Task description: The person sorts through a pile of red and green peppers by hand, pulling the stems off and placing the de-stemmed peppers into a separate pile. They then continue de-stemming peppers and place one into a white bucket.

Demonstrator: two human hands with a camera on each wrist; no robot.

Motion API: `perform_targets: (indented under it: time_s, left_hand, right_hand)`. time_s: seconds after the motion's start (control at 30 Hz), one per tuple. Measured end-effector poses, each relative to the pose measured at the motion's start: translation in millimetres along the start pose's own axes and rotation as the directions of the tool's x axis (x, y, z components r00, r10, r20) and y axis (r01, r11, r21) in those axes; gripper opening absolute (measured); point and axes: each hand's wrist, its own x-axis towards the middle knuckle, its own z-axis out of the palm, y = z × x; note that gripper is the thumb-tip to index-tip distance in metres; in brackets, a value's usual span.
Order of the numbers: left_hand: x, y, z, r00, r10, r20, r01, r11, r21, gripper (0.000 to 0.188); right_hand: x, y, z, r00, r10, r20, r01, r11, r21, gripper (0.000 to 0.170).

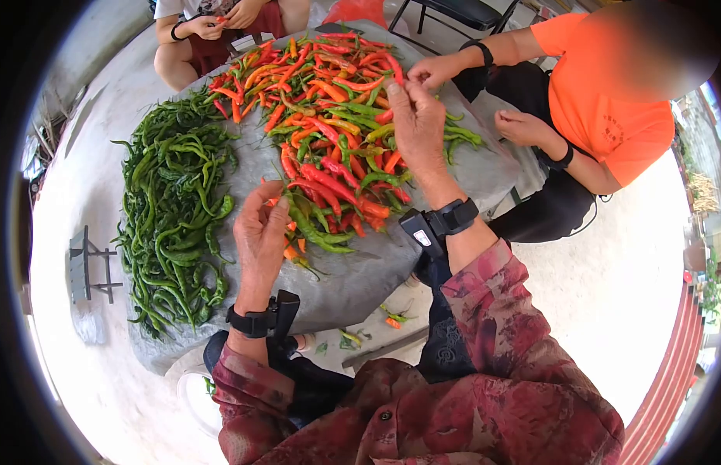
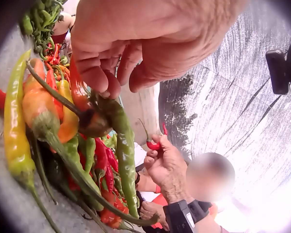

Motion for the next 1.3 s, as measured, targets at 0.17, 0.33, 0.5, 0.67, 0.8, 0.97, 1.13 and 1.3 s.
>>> perform_targets:
  time_s: [0.17, 0.33, 0.5, 0.67, 0.8, 0.97, 1.13, 1.3]
  left_hand:
    - [-1.3, 5.1, 1.0, 1.0, 0.016, 0.002, -0.016, 1.0, 0.021, 0.024]
    - [-2.2, 5.6, 0.6, 0.997, 0.07, -0.007, -0.069, 0.993, 0.091, 0.023]
    - [-2.3, 8.8, 0.3, 0.998, 0.068, -0.008, -0.067, 0.993, 0.101, 0.022]
    - [-3.4, 10.9, 1.5, 0.997, 0.071, -0.013, -0.069, 0.993, 0.095, 0.022]
    - [-3.5, 8.7, 2.0, 0.997, 0.07, -0.025, -0.067, 0.991, 0.115, 0.022]
    - [-3.1, 7.3, 4.3, 0.994, 0.091, -0.06, -0.086, 0.994, 0.074, 0.019]
    - [-3.8, 12.3, 5.8, 0.999, 0.026, -0.033, -0.025, 0.999, 0.041, 0.019]
    - [-2.3, 6.4, 5.9, 0.991, 0.125, -0.039, -0.119, 0.984, 0.133, 0.019]
  right_hand:
    - [-8.7, -7.0, -2.6, 0.916, 0.241, 0.319, -0.348, 0.874, 0.338, 0.034]
    - [-19.8, -21.5, 2.7, 0.836, 0.147, 0.528, -0.228, 0.97, 0.09, 0.038]
    - [-18.2, -9.8, 7.3, 0.801, 0.055, 0.596, 0.092, 0.973, -0.213, 0.033]
    - [-10.0, 17.8, 17.1, 0.904, -0.155, 0.398, 0.325, 0.854, -0.406, 0.02]
    - [-11.5, 20.9, 35.1, 0.863, -0.106, 0.495, 0.385, 0.772, -0.506, 0.02]
    - [-12.1, 25.8, 51.3, 0.845, 0.034, 0.534, 0.404, 0.613, -0.679, 0.03]
    - [-9.4, 24.9, 57.4, 0.835, 0.178, 0.521, 0.351, 0.558, -0.752, 0.031]
    - [-9.2, 22.3, 56.4, 0.883, 0.177, 0.435, 0.269, 0.568, -0.778, 0.03]
